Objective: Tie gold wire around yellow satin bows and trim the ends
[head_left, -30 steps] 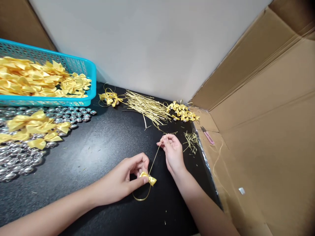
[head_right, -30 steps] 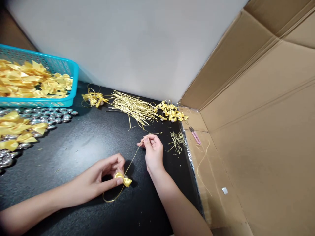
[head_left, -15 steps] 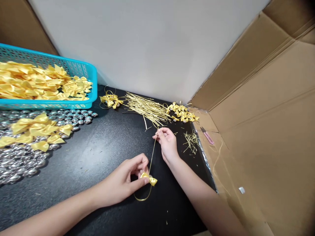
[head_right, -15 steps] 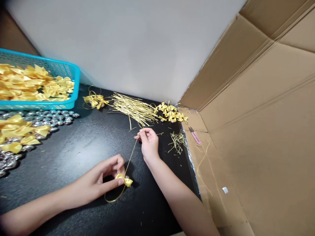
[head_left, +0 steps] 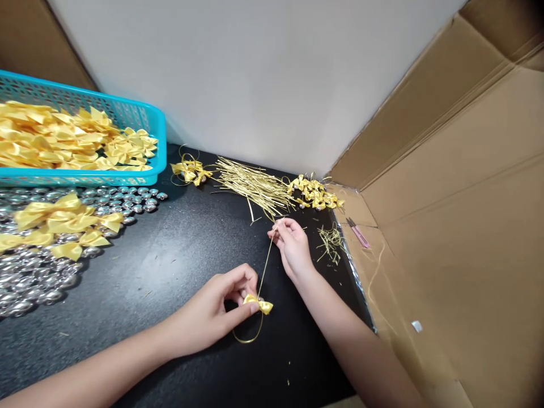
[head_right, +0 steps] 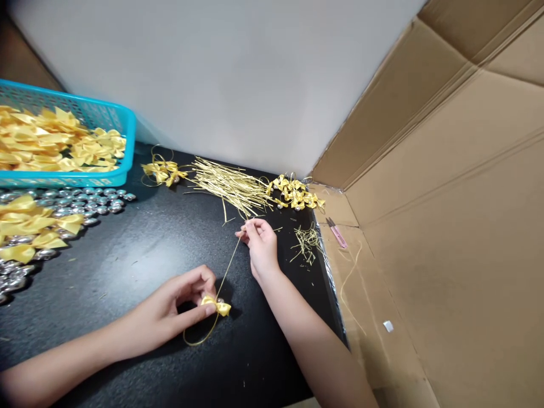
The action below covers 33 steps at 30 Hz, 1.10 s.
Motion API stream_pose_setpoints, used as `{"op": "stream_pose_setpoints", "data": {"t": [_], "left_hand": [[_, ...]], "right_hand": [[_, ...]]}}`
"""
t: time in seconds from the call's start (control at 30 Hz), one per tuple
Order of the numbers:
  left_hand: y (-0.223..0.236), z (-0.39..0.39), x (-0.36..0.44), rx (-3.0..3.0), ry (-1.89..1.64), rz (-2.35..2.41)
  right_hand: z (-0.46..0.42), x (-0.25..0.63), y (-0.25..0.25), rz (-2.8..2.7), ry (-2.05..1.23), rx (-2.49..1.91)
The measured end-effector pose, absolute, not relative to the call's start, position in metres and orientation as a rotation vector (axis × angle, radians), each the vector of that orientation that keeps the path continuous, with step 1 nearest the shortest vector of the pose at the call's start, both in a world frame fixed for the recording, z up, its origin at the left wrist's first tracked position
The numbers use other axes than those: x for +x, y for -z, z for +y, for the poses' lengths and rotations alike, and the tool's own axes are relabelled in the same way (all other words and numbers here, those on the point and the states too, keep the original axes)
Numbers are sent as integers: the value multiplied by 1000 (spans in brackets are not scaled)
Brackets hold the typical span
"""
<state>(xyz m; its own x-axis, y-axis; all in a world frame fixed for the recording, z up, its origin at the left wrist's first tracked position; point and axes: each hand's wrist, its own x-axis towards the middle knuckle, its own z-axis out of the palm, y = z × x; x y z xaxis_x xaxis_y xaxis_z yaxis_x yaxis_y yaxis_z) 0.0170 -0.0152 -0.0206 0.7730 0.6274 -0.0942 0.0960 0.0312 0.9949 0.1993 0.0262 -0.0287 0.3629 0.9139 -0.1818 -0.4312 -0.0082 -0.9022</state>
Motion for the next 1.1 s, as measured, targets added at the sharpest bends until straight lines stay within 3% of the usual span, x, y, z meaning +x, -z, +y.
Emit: {"op": "stream_pose_setpoints", "data": {"t": [0.77,1.1], "left_hand": [[23,-13,17,1314,-476,680],[21,-13,20,1202,-505,702]], "right_hand": [[7,215,-8,-553,-1247,-1021],[-16,217,-49,-781,-1307,-933]]}}
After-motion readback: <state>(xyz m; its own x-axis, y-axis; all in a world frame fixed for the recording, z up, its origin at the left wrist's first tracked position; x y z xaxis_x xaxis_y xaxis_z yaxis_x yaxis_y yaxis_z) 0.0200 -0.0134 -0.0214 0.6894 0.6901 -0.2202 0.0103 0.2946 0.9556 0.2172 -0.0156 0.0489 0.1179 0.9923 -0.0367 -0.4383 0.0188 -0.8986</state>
